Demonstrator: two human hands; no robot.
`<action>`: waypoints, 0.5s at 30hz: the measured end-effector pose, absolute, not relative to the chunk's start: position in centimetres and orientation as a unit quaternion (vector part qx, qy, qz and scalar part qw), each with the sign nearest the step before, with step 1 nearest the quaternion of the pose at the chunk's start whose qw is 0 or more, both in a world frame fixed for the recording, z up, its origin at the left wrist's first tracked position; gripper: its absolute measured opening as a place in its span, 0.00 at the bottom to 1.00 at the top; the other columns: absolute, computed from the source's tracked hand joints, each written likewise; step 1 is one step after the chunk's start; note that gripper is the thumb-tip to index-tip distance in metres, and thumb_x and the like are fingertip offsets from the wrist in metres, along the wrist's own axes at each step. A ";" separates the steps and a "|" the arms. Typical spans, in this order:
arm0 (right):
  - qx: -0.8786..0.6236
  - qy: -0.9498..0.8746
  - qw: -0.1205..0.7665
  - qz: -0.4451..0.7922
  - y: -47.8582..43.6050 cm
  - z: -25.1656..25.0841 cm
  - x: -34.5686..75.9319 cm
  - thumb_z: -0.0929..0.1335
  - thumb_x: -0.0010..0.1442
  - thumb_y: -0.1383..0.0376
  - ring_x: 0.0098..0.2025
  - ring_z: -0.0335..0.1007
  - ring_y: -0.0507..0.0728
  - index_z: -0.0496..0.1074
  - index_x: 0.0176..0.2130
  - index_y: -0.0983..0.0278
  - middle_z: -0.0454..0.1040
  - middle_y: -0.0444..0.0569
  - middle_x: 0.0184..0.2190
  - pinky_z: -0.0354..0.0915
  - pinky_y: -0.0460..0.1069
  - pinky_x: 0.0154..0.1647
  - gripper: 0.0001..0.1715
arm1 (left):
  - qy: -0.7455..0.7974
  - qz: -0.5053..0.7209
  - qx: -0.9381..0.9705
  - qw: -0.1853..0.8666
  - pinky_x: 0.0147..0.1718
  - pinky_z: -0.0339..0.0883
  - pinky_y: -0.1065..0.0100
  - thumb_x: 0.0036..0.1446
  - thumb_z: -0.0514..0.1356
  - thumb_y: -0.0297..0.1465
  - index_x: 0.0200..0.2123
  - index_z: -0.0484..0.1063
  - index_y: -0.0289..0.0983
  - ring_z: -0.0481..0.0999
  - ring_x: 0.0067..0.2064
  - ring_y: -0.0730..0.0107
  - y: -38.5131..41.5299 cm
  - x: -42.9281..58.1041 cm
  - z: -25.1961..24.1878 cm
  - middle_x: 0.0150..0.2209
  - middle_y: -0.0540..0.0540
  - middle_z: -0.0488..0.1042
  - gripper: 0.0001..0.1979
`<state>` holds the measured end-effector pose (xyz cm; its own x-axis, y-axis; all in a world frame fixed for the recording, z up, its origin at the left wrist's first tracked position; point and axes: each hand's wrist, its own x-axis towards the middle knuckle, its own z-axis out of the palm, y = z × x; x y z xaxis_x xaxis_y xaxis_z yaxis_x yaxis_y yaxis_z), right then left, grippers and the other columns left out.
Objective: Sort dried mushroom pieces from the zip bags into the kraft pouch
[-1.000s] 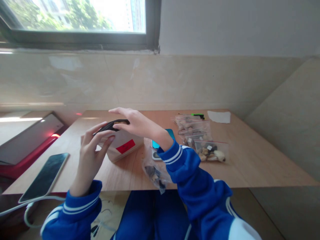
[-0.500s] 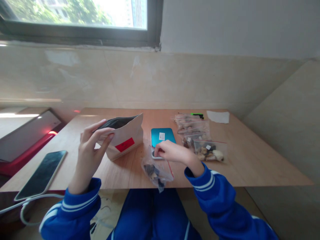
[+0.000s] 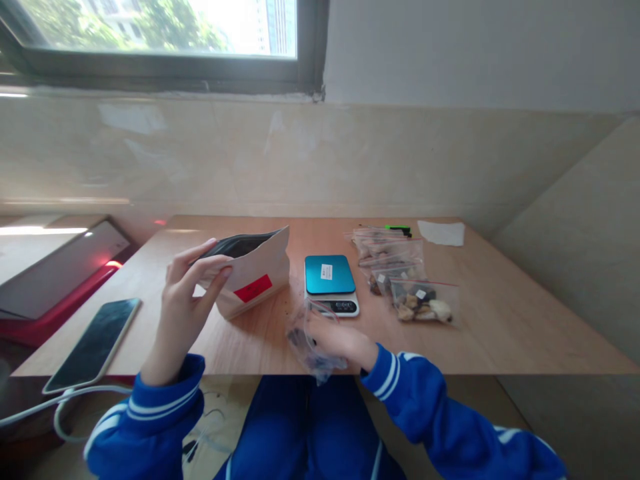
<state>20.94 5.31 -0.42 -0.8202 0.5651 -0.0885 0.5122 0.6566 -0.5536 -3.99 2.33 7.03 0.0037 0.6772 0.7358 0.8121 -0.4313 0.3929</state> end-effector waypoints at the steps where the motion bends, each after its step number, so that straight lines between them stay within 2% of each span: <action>1: -0.291 -0.906 0.067 0.299 5.3 -0.7 20.9 0.67 0.51 0.76 0.55 0.66 0.61 0.71 0.50 0.67 0.71 0.57 0.52 0.61 0.56 0.60 0.26 | -0.528 -0.468 -0.705 0.072 0.53 0.64 0.54 0.62 0.56 0.32 0.44 0.73 0.43 0.69 0.54 0.58 2.3 -4.0 7.0 0.55 0.44 0.69 0.09; 5: -0.295 -0.879 0.117 0.357 5.4 -0.5 20.5 0.64 0.54 0.77 0.46 0.72 0.59 0.74 0.43 0.65 0.74 0.54 0.45 0.68 0.54 0.53 0.18 | -0.525 -0.464 -0.710 0.073 0.53 0.64 0.54 0.62 0.56 0.31 0.44 0.73 0.44 0.69 0.55 0.58 2.4 -4.0 7.1 0.55 0.44 0.69 0.09; 9: -0.307 -0.858 0.133 0.389 5.4 0.5 20.3 0.63 0.57 0.75 0.47 0.72 0.58 0.76 0.40 0.60 0.75 0.50 0.44 0.68 0.53 0.53 0.16 | -0.522 -0.466 -0.711 0.076 0.53 0.64 0.54 0.62 0.56 0.31 0.44 0.73 0.43 0.69 0.55 0.59 2.4 -4.0 7.1 0.54 0.44 0.69 0.09; 12: -0.331 -0.860 0.100 0.376 5.7 1.4 20.5 0.65 0.58 0.73 0.46 0.73 0.59 0.77 0.39 0.62 0.78 0.50 0.41 0.67 0.53 0.52 0.14 | -0.519 -0.469 -0.711 0.074 0.52 0.65 0.55 0.61 0.57 0.30 0.44 0.73 0.43 0.69 0.54 0.59 2.4 -4.0 7.1 0.55 0.43 0.68 0.09; 15: -0.355 -0.862 0.047 0.360 6.2 2.3 20.8 0.68 0.55 0.72 0.41 0.75 0.59 0.78 0.38 0.64 0.79 0.51 0.38 0.68 0.50 0.44 0.11 | -0.515 -0.475 -0.710 0.075 0.51 0.65 0.55 0.61 0.57 0.31 0.44 0.73 0.43 0.70 0.53 0.60 2.6 -4.1 6.9 0.55 0.44 0.68 0.09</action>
